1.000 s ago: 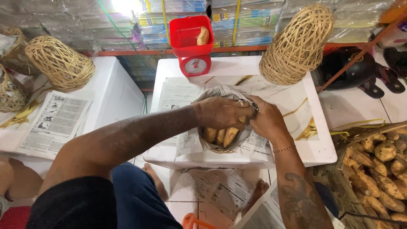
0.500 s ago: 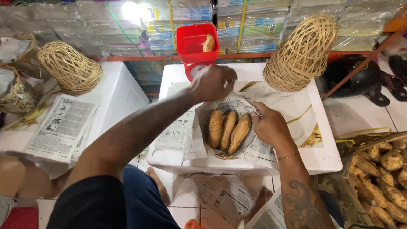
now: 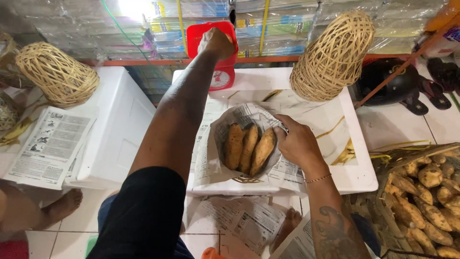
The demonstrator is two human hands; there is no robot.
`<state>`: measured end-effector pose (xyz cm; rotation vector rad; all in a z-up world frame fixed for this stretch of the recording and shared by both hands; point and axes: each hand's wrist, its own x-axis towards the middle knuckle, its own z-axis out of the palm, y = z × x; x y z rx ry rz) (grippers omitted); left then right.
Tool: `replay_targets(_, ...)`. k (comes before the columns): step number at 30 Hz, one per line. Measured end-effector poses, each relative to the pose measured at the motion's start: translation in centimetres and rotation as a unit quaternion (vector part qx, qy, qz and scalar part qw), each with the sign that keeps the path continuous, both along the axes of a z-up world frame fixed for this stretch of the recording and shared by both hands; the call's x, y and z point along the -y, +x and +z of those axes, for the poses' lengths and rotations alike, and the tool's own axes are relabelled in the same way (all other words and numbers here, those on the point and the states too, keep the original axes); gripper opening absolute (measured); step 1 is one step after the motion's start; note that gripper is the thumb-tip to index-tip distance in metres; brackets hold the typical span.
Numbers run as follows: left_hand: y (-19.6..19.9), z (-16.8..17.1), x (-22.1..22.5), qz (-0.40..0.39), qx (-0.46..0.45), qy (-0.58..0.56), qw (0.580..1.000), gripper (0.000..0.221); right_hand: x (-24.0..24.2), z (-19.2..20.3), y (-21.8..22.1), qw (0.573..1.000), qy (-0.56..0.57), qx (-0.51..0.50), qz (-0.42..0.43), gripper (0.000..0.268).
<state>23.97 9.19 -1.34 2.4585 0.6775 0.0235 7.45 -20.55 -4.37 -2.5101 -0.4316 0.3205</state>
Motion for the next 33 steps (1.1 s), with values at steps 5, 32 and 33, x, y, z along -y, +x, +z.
replay_targets(5, 1.6, -1.6, 0.2, 0.011, -0.014, 0.025, 1.0, 0.074, 0.2, -0.6, 0.0, 0.999, 0.024, 0.028, 0.007, 0.048)
replay_targets(32, -25.6, 6.0, 8.9, -0.348, 0.082, -0.106, 0.928, 0.062, 0.4, -0.9, -0.1, 0.999, 0.037, 0.037, 0.014, 0.043)
replay_targets(33, -25.9, 5.4, 9.7, -0.367, 0.055, -0.074, 0.926, 0.059, 0.5, -1.4, 0.2, 0.998, 0.043, 0.047, 0.014, 0.043)
